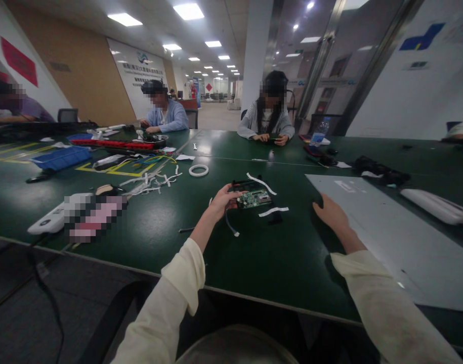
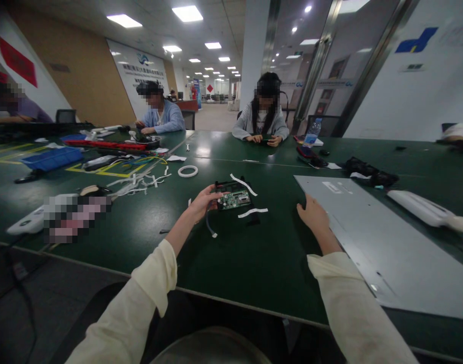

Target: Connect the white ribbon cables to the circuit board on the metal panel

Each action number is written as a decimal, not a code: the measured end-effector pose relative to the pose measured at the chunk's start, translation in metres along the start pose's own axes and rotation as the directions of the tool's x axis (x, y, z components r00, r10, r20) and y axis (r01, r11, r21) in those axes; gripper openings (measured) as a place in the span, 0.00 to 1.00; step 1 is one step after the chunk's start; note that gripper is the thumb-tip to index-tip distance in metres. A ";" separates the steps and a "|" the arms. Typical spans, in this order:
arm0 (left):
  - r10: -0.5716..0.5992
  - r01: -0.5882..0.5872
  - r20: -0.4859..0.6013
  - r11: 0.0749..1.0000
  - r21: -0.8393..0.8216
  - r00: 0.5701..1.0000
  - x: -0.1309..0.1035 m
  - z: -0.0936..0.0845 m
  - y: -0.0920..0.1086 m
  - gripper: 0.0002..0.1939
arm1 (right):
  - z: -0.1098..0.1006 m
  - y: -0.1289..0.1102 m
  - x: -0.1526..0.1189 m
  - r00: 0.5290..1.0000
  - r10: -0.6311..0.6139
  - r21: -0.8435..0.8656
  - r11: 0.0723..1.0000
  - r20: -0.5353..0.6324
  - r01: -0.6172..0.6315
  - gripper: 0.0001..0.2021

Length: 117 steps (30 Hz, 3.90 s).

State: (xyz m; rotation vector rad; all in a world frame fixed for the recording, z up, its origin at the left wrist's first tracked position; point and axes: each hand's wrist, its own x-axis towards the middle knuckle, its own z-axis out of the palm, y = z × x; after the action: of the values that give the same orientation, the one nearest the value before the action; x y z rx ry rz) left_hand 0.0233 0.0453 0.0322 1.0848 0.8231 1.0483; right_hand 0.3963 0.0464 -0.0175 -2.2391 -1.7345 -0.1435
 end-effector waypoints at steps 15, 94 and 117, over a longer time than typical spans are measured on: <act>-0.007 0.007 -0.021 1.000 0.005 1.000 -0.005 0.003 0.010 0.23 | -0.020 -0.058 -0.025 0.998 -0.043 0.307 0.950 -0.050 0.057 0.21; 0.029 -0.466 0.468 0.154 0.871 0.884 0.001 0.017 -0.020 0.52 | -0.065 -0.191 -0.171 0.172 -0.983 0.567 0.103 -0.069 0.817 0.21; 0.266 -0.595 0.538 0.223 0.772 0.799 0.008 -0.002 -0.005 0.46 | -0.064 -0.190 -0.170 0.175 -0.981 0.568 0.094 -0.089 0.818 0.20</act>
State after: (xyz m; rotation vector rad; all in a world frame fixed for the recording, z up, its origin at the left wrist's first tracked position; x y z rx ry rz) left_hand 0.0249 0.0527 0.0268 2.5732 0.8732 0.7589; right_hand 0.1760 -0.0881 0.0323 -0.4418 -2.7072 0.4176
